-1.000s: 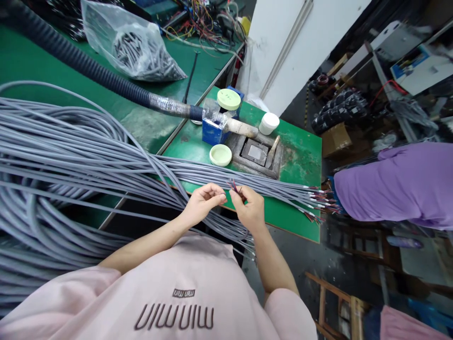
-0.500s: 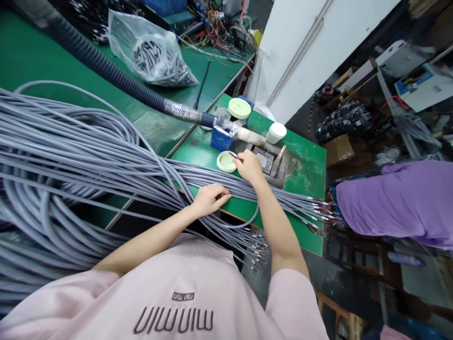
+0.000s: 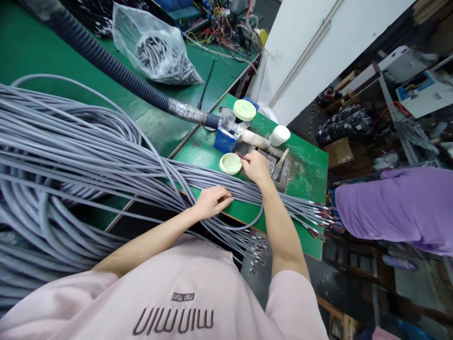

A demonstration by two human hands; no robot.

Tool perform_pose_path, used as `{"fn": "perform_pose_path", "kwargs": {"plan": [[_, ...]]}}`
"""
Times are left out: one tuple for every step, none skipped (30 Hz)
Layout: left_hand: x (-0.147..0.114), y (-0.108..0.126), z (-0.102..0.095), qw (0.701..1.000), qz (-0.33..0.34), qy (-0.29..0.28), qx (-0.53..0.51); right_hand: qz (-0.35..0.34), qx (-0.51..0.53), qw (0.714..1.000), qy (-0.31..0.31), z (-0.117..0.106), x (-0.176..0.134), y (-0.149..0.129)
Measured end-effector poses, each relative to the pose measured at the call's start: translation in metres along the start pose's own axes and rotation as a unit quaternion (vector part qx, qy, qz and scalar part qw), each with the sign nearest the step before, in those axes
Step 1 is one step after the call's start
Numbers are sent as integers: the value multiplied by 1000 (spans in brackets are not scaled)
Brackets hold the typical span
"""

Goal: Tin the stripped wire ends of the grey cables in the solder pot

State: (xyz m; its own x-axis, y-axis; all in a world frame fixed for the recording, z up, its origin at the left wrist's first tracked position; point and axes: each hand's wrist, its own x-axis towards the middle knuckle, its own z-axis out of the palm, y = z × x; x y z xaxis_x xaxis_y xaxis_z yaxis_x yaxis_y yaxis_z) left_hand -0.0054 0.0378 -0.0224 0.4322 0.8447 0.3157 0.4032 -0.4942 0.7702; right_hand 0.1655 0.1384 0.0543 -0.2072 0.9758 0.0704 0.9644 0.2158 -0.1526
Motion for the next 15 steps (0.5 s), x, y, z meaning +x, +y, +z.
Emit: {"fn": "perform_pose_path", "kwargs": {"plan": [[0,0,0,1000,1,0,-2,8,-6,1000,11,-5,-2,6],[0,0,0,1000,2,-1,-3,21,-16,999,20,-10,-4,14],[0,0,0,1000,2,-2,-4,39,-30,998,28,-14,-7,23],[0,0,-1,1000,2,-4,-5,61,-46,997,32,-17,-8,32],[0,0,-1,1000,1,-5,-4,85,-62,994,34,-18,-10,41],[0,0,-1,1000,0,-5,-4,109,-76,991,34,-19,-11,49],[0,1,-1,1000,-1,-4,-2,130,-86,987,32,-18,-11,57],[0,1,-1,1000,-2,-4,-1,147,-95,984,28,-16,-11,64],[0,1,-1,1000,-2,-3,-1,160,-101,982,23,-14,-11,70],[1,1,-1,1000,-1,-3,-1,171,-105,980,17,-11,-10,74],[1,1,-1,1000,1,-2,-1,180,-109,978,12,-8,-9,77],[1,1,-1,1000,3,-1,-2,187,-112,976,8,-6,-8,80],[1,1,-1,1000,6,0,-2,193,-114,975,5,-3,-7,81],[1,1,-1,1000,7,0,-2,198,-113,974,2,-1,-6,82],[1,1,0,1000,7,0,-2,202,-111,973,0,1,-5,82]]}}
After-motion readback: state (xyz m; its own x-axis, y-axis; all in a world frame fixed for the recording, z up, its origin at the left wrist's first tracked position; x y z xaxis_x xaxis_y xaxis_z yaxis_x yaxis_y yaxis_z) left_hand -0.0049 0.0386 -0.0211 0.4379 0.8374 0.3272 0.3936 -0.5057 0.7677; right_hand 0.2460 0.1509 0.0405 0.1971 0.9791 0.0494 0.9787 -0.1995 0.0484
